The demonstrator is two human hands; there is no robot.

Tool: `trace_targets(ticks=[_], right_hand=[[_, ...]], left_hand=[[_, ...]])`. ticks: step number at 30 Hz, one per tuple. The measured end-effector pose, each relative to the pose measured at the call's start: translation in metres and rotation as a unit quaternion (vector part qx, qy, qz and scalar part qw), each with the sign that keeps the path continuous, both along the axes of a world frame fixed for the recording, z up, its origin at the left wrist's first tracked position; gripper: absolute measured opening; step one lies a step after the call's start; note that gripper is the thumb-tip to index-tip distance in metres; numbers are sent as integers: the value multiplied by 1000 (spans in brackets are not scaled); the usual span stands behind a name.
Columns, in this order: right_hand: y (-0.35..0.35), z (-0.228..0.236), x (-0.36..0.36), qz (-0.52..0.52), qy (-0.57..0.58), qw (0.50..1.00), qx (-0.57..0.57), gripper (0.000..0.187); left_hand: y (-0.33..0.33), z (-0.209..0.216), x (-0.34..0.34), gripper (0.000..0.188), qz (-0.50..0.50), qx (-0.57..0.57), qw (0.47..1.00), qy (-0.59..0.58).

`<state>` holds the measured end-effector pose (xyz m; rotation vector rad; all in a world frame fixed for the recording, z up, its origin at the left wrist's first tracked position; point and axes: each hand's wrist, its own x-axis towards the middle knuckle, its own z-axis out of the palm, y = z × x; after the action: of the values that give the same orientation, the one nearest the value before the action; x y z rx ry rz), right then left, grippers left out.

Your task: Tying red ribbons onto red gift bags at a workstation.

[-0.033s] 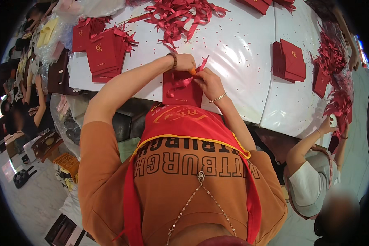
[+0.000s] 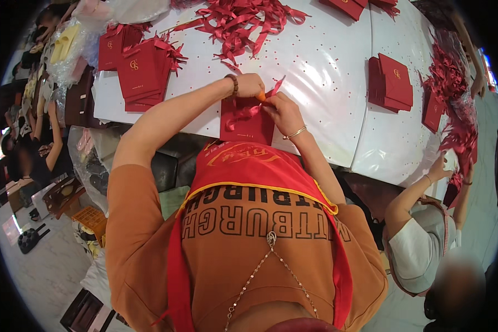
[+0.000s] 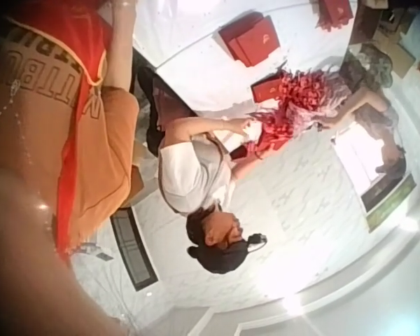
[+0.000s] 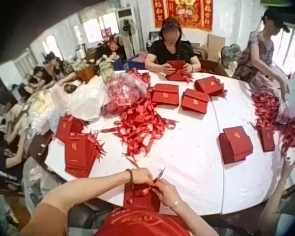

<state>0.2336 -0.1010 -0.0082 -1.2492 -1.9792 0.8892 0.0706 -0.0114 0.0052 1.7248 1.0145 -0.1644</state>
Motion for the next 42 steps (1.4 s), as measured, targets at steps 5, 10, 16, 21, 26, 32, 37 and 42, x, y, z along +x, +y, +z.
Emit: trace_targets(ticks=[5, 10, 16, 21, 26, 32, 37, 42], right_hand=[[-5, 1, 5, 8, 7, 1000, 12, 14], [-3, 4, 10, 12, 4, 999, -31, 13], [-3, 1, 10, 11, 6, 999, -42, 14], [-7, 0, 6, 3, 27, 998, -51, 16], [-7, -8, 7, -15, -4, 998, -56, 23], [-8, -11, 4, -21, -1, 999, -32, 25], [-6, -2, 1, -24, -60, 997, 32, 25], [-7, 0, -2, -55, -110, 983, 135, 25]], left_hand=[[-3, -17, -9, 17, 286, -148, 933, -158], [14, -8, -22, 26, 292, -14, 937, -190], [8, 0, -21, 29, 127, 111, 985, 35], [-5, -21, -31, 29, 115, 163, 980, 17], [-1, -5, -27, 29, 189, 111, 975, -39], [1, -5, -21, 33, 245, -126, 946, -171], [-1, -12, -5, 46, 51, 101, 993, 32], [10, -10, -2, 44, 73, -25, 989, 124]])
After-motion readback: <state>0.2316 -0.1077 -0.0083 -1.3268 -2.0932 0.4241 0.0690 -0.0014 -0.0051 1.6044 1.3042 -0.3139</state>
